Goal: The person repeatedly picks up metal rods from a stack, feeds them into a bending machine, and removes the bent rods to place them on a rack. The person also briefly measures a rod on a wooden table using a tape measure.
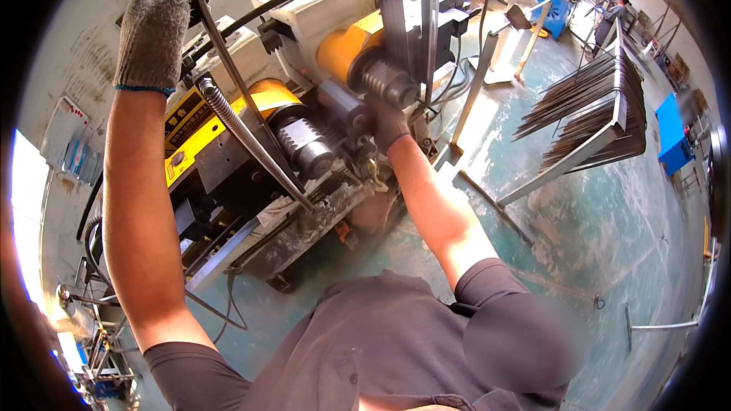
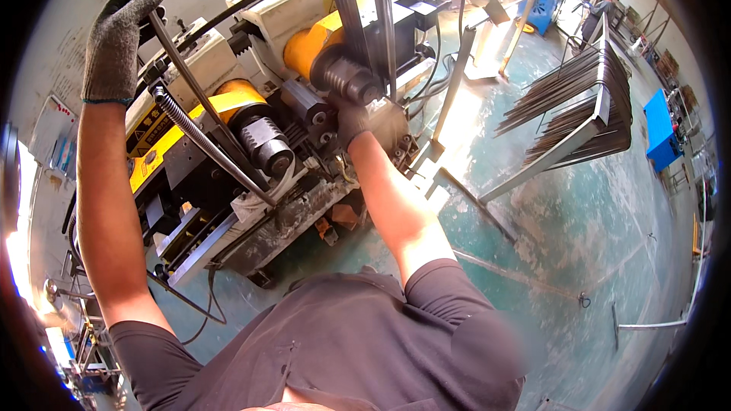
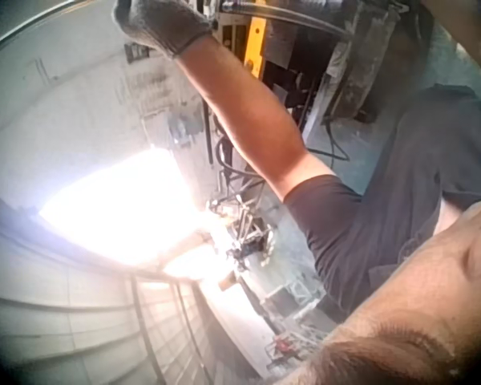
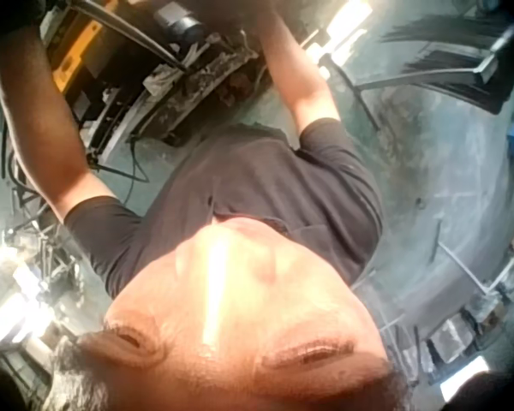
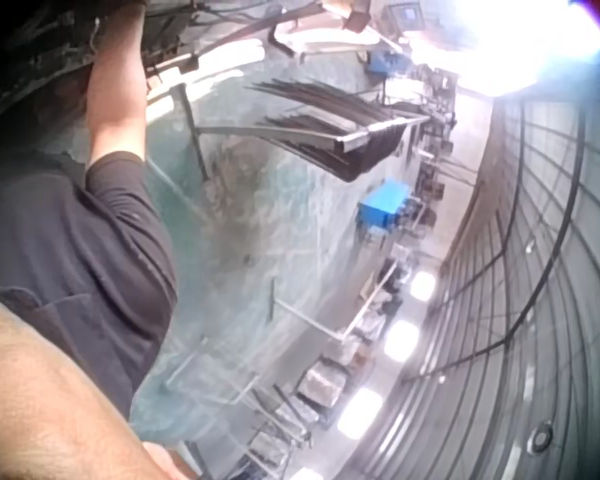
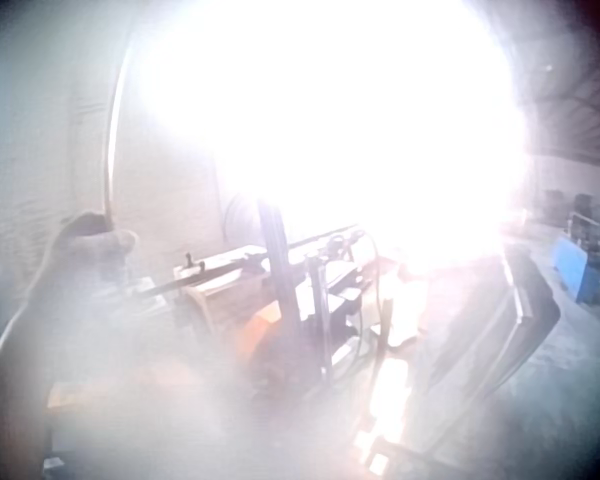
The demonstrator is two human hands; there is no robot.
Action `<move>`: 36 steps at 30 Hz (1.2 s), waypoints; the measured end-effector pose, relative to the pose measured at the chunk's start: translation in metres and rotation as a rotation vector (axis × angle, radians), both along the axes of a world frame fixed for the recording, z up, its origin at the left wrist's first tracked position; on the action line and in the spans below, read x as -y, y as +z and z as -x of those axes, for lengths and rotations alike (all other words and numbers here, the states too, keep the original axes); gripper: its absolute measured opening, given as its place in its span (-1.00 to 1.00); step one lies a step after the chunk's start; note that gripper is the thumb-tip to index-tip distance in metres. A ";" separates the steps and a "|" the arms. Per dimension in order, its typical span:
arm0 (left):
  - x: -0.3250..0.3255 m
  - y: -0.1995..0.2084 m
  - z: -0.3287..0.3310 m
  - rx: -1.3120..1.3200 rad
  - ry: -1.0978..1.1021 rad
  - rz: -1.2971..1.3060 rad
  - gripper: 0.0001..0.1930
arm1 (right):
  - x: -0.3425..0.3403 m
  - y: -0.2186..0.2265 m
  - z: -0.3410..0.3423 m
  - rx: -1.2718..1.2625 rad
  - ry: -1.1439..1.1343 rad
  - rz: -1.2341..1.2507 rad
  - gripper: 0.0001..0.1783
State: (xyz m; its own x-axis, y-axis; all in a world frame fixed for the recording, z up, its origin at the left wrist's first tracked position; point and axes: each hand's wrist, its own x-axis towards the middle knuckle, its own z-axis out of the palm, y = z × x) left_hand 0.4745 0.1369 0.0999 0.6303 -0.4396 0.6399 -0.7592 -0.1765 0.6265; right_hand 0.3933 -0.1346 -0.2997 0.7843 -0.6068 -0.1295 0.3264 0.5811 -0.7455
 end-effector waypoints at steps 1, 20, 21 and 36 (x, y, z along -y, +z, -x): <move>0.001 0.002 0.001 -0.024 0.024 -0.009 -0.65 | 0.000 0.003 0.001 0.014 0.013 -0.008 -0.75; -0.010 -0.012 0.005 -0.252 0.113 0.270 -0.71 | 0.009 -0.116 -0.046 -0.216 0.125 0.623 -0.56; -0.012 -0.011 0.010 -0.275 0.115 0.279 -0.71 | -0.002 -0.102 -0.039 -0.185 0.182 0.490 -0.57; 0.002 -0.013 0.000 -0.248 0.103 0.270 -0.76 | 0.013 -0.061 -0.020 -0.157 0.086 -0.015 -0.62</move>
State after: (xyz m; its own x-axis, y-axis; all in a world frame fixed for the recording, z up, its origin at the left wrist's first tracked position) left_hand 0.4740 0.1345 0.0866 0.8126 -0.2022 0.5466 -0.5655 -0.0469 0.8234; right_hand 0.4131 -0.1479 -0.3609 0.8029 -0.5351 -0.2627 0.1552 0.6131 -0.7746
